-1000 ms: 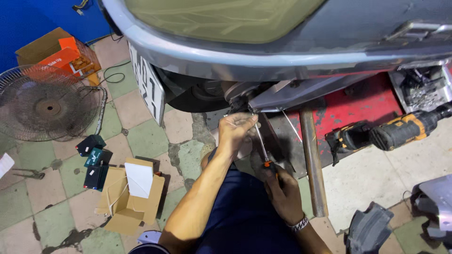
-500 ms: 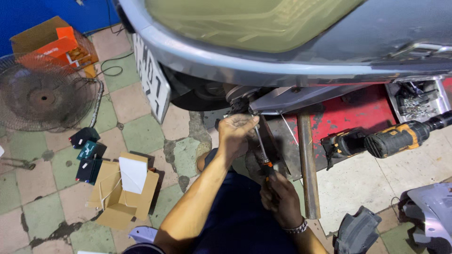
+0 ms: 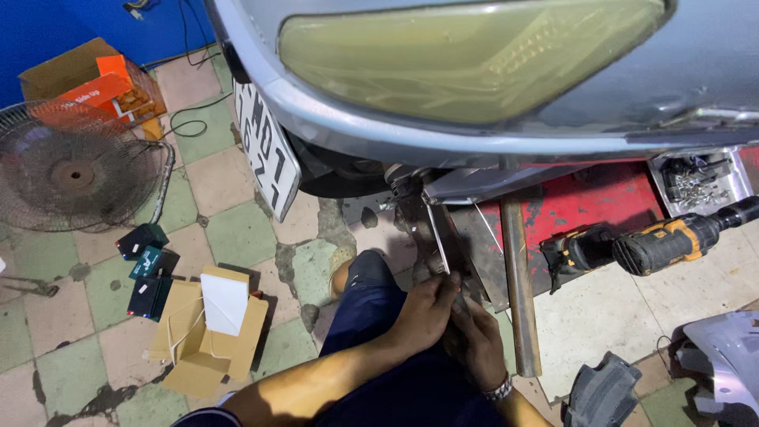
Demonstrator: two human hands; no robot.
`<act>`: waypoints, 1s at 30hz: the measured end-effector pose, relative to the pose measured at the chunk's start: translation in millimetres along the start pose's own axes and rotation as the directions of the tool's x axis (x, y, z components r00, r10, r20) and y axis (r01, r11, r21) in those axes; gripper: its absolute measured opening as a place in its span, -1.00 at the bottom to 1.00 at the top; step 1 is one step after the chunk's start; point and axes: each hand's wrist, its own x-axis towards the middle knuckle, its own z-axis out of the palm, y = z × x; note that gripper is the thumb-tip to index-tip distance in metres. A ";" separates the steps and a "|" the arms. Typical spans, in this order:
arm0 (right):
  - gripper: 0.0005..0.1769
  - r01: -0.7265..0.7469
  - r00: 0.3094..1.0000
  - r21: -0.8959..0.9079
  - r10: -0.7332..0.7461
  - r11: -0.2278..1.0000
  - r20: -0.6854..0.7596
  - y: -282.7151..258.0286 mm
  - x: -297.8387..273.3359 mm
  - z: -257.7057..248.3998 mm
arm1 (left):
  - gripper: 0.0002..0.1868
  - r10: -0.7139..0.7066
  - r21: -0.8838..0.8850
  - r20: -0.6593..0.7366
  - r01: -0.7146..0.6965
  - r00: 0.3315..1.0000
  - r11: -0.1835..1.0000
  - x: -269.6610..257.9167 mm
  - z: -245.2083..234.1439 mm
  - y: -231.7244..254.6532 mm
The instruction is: The person uses a hammer and a pry tool to loosen parts near the rear wheel of a scooter. They remove a screw with a screwdriver and a bolt using an impact driver while handling small wires and pins by hand.
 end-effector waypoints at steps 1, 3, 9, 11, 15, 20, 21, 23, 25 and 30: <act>-0.70 -0.049 0.999 0.094 0.048 0.994 0.013 -0.2 2.6 -2.7 | -0.52 0.023 0.010 0.011 -0.023 1.000 1.000 -0.2 -2.1 3.3; -0.66 -0.045 0.998 0.152 0.052 0.987 -0.039 4.1 5.9 -3.0 | -0.54 0.049 0.033 0.026 -0.050 0.998 0.998 1.0 -3.6 7.9; -0.62 0.019 0.997 -0.118 -0.028 0.993 -0.077 4.0 2.0 -2.7 | -0.55 0.027 0.008 0.052 -0.028 0.998 1.000 5.7 -3.5 4.5; -0.72 0.027 0.996 -0.135 -0.039 0.990 -0.086 7.1 4.4 -4.1 | -0.56 0.091 -0.009 0.034 -0.091 0.995 0.996 6.9 -4.0 4.2; -0.78 0.002 0.997 -0.053 -0.006 0.999 -0.077 13.5 5.6 -11.2 | -0.54 0.036 -0.039 0.075 -0.034 0.997 0.999 6.4 -6.8 4.6; -0.86 0.088 0.993 -0.071 -0.093 0.994 -0.070 10.0 6.3 -8.5 | -0.51 0.023 -0.073 0.128 -0.013 0.992 0.997 10.0 -6.5 0.9; -0.84 0.089 0.992 -0.079 -0.096 0.993 -0.081 7.8 5.3 -4.4 | -0.53 0.023 -0.088 0.127 -0.012 0.992 0.996 9.4 -6.7 -1.2; -0.78 0.114 0.987 -0.153 -0.129 0.982 -0.096 1.1 2.2 4.3 | -0.56 0.029 -0.117 0.127 -0.014 0.991 0.993 11.0 -7.4 -4.9; -0.72 0.157 0.976 -0.284 -0.192 0.946 -0.101 -4.8 0.3 10.1 | -0.56 0.031 -0.189 0.170 0.002 0.985 0.982 11.8 -8.2 -7.8; -0.77 0.205 0.949 -0.514 -0.299 0.833 -0.105 -1.5 -1.6 8.5 | -0.56 0.023 -0.243 0.221 0.032 0.975 0.970 16.3 -10.0 -16.5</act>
